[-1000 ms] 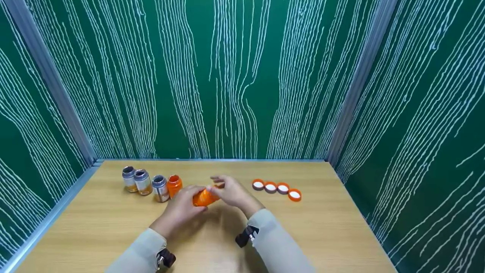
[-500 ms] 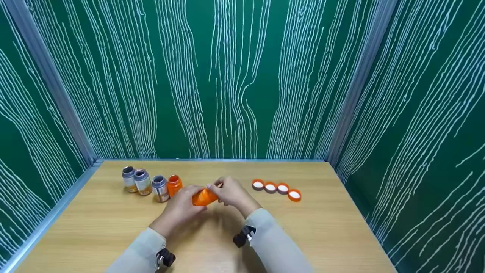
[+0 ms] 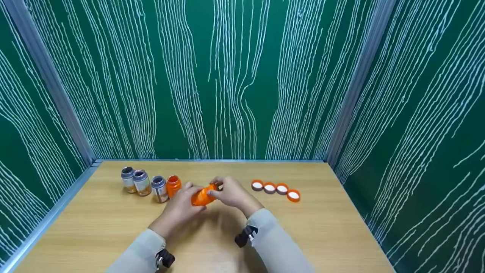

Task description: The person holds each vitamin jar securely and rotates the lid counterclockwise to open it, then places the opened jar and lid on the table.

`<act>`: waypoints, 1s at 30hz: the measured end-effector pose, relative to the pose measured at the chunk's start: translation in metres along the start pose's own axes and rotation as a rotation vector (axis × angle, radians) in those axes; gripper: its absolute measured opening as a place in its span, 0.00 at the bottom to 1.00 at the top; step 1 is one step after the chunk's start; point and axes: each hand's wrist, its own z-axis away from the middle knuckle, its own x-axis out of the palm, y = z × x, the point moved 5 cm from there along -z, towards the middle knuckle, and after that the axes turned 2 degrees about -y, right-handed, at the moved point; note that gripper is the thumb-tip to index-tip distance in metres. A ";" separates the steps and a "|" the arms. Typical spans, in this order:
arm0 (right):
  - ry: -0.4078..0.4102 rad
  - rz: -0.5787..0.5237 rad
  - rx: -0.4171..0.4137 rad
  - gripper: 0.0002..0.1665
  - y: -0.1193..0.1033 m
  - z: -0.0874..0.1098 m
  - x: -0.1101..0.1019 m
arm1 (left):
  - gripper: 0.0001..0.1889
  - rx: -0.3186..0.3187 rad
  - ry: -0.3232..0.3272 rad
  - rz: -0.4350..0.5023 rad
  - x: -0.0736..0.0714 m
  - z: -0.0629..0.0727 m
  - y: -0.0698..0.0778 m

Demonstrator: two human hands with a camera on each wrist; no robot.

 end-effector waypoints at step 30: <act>0.029 0.031 -0.077 0.25 0.008 0.006 -0.016 | 0.31 -0.100 0.077 -0.048 0.003 -0.001 -0.010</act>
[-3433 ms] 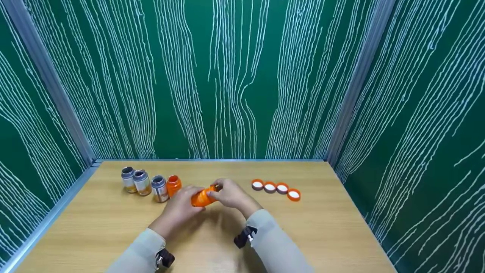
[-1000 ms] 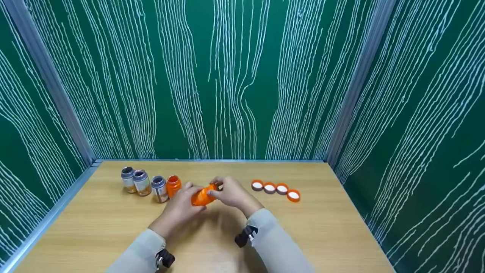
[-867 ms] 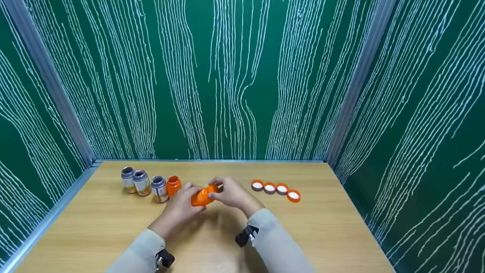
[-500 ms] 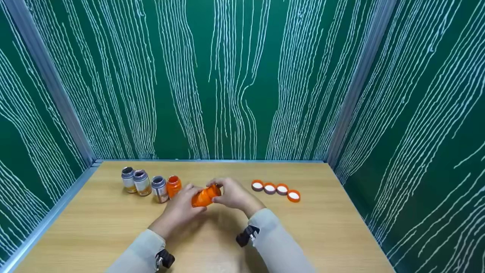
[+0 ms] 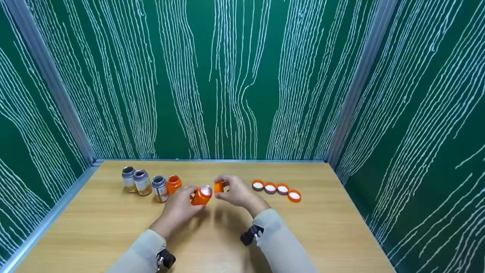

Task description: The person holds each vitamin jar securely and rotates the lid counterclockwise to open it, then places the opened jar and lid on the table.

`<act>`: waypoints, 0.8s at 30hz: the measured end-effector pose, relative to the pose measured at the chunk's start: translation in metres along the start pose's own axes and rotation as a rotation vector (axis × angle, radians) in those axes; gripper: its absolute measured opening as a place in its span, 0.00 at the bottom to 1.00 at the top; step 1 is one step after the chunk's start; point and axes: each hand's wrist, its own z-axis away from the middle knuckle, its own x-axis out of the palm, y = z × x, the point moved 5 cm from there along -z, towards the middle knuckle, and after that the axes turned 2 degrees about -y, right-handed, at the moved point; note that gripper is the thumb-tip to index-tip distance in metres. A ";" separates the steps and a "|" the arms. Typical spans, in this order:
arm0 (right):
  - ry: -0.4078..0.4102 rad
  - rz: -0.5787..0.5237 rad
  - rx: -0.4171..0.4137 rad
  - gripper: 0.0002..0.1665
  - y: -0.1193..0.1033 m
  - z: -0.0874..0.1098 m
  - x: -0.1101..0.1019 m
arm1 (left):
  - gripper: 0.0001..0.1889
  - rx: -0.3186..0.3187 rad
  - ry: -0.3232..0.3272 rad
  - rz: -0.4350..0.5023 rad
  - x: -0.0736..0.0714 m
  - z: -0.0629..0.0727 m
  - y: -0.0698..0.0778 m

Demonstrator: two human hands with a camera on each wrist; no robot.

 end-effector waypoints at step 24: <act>0.167 0.010 0.409 0.14 0.138 0.035 -0.059 | 0.32 -0.331 0.024 0.113 0.008 -0.004 -0.025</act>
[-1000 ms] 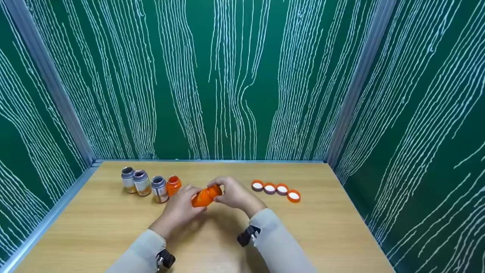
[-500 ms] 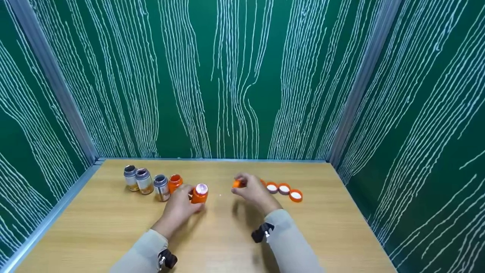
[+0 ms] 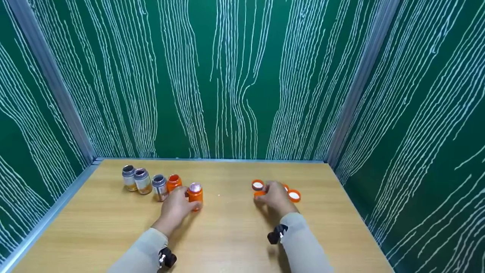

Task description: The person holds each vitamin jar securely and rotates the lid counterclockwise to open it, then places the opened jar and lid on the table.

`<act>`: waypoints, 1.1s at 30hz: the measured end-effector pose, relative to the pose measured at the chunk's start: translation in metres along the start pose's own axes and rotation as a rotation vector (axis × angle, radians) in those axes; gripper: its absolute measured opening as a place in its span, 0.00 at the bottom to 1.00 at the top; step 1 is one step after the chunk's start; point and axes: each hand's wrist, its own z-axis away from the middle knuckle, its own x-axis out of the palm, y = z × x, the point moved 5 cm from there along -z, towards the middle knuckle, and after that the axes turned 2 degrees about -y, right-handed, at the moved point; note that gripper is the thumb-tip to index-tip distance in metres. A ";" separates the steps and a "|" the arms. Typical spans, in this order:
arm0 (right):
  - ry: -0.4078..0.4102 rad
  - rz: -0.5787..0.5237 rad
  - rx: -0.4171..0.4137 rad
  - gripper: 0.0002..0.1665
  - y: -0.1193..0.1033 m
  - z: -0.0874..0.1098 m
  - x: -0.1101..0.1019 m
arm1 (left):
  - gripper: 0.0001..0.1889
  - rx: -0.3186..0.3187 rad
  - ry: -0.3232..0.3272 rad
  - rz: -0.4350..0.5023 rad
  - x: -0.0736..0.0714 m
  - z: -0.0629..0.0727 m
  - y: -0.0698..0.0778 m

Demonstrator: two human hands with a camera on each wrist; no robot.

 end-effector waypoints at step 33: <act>0.049 0.163 -0.075 0.26 -0.046 0.007 0.005 | 0.20 0.314 0.116 -0.155 -0.069 0.012 0.015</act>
